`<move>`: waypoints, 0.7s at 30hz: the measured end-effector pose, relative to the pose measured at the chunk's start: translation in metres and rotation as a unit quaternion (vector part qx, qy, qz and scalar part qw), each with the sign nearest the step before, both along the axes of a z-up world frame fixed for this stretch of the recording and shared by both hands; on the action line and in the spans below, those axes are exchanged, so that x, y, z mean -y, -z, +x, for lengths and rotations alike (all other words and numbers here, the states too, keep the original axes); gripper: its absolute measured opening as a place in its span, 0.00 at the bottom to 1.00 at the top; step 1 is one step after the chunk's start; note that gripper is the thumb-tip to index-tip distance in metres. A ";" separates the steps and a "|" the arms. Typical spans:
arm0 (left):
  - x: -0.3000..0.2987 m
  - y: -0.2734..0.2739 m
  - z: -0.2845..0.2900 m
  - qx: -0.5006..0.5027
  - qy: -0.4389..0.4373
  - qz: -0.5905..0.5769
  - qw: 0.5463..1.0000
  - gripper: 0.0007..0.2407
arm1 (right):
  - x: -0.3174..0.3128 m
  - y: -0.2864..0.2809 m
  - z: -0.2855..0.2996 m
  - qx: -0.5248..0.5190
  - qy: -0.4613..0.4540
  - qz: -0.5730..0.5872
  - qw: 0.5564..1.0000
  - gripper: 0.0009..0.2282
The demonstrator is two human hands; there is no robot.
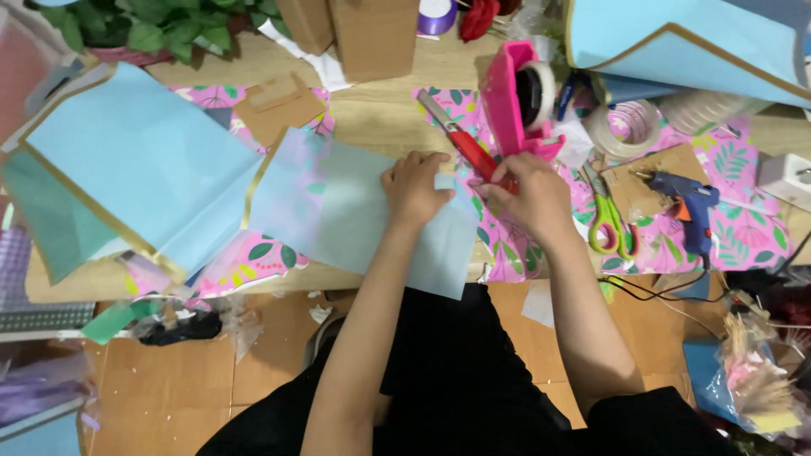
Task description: The person sits cross-legged on a chair and wraps a bouquet of artificial flowers in light blue paper. They use a red utility knife to cut the paper and tape to secure the wrapping around the bouquet.
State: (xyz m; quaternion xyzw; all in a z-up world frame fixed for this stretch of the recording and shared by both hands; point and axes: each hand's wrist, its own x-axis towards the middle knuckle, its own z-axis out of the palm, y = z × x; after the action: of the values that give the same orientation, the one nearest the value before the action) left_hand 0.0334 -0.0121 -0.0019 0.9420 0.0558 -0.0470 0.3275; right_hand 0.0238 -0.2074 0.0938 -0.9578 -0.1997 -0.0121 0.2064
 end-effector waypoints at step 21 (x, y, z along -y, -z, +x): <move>0.003 0.013 -0.004 0.027 0.009 -0.014 0.999 0.18 | 0.005 0.068 0.014 0.051 -0.160 -0.033 0.985 0.09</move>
State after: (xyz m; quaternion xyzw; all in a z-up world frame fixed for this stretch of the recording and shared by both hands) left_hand 0.0289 -0.0155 -0.0151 0.9387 0.0379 -0.0254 0.3417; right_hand 0.0379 -0.2126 0.0260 -0.9179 -0.3610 -0.0213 0.1634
